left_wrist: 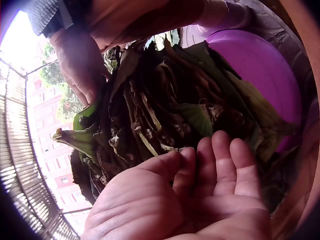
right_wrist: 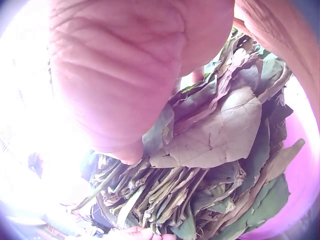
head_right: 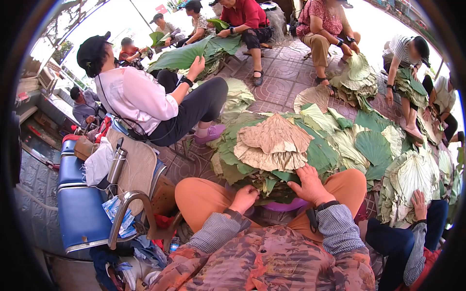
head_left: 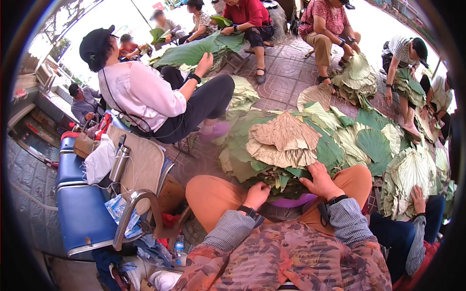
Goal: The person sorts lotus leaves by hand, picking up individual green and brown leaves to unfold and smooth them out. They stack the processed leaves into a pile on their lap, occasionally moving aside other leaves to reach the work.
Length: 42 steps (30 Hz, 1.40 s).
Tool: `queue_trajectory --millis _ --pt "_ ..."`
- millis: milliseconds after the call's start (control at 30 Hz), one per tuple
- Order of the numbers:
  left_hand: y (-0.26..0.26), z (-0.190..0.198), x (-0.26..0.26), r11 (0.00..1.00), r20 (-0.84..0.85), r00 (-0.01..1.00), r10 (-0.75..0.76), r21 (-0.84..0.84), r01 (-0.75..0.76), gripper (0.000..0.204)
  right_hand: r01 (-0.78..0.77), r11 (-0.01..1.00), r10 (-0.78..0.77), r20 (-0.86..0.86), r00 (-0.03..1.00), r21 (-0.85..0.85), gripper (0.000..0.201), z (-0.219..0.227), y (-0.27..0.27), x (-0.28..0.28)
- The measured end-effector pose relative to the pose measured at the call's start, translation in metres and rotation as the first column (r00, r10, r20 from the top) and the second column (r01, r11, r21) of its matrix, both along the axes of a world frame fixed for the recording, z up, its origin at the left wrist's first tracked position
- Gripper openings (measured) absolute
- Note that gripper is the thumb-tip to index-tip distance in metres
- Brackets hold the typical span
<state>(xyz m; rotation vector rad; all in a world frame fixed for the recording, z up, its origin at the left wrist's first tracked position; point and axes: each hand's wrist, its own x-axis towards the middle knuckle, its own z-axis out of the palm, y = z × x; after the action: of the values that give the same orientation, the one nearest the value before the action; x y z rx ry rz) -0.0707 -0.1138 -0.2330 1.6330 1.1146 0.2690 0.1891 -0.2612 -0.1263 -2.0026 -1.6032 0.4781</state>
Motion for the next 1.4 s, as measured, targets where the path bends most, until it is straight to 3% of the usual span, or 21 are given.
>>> queue_trajectory --millis 1233,1400 --pt "0.000 0.000 0.000 1.000 0.019 1.000 0.012 -0.013 -0.011 0.021 0.002 0.998 -0.001 0.004 1.000 -0.059 0.065 0.001 0.000 0.001" --pt "0.001 -0.008 0.000 1.000 0.008 1.000 -0.001 0.013 0.001 0.021 0.006 1.000 -0.006 -0.014 1.000 -0.004 0.064 0.000 0.000 -0.001"
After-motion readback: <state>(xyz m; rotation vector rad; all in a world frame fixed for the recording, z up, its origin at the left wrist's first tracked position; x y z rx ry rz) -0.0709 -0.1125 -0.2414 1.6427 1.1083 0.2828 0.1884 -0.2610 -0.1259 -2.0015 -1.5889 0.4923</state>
